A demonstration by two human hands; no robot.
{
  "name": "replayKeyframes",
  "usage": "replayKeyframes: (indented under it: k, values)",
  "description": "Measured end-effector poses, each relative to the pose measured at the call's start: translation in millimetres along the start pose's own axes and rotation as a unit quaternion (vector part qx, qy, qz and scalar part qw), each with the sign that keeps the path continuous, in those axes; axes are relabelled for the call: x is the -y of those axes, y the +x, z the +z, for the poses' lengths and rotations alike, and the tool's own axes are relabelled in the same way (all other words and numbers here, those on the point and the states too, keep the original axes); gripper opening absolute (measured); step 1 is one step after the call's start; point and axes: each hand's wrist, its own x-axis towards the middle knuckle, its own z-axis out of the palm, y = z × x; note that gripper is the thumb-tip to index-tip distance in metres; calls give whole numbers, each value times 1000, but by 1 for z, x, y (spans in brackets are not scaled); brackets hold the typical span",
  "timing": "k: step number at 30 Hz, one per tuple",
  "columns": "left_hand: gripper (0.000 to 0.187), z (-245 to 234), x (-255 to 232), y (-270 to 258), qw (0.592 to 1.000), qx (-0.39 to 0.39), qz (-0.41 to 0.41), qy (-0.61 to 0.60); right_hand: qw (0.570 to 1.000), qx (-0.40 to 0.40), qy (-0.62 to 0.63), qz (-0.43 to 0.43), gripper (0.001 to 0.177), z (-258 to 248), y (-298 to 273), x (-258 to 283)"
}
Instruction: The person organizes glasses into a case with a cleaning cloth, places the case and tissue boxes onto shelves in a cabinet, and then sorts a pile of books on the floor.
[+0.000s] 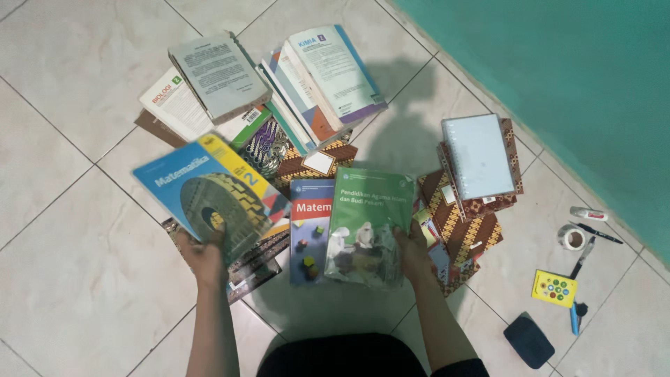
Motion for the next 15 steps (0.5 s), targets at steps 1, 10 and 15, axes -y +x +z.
replayKeyframes:
  k: [1, 10, 15]
  values:
    - [53, 3, -17, -13, 1000, 12, -9, 17, 1000, 0, 1, -1, 41, -3, -3, 1]
    - [45, 63, -43, -95, 968, 148, -202, 10, 992, -112, -56, -21, 34, -35, -30, 37]
    - [43, 71, 43, -119, 962, 244, -7, 125, 980, -160, -49, -111, 26, -89, -34, 63]
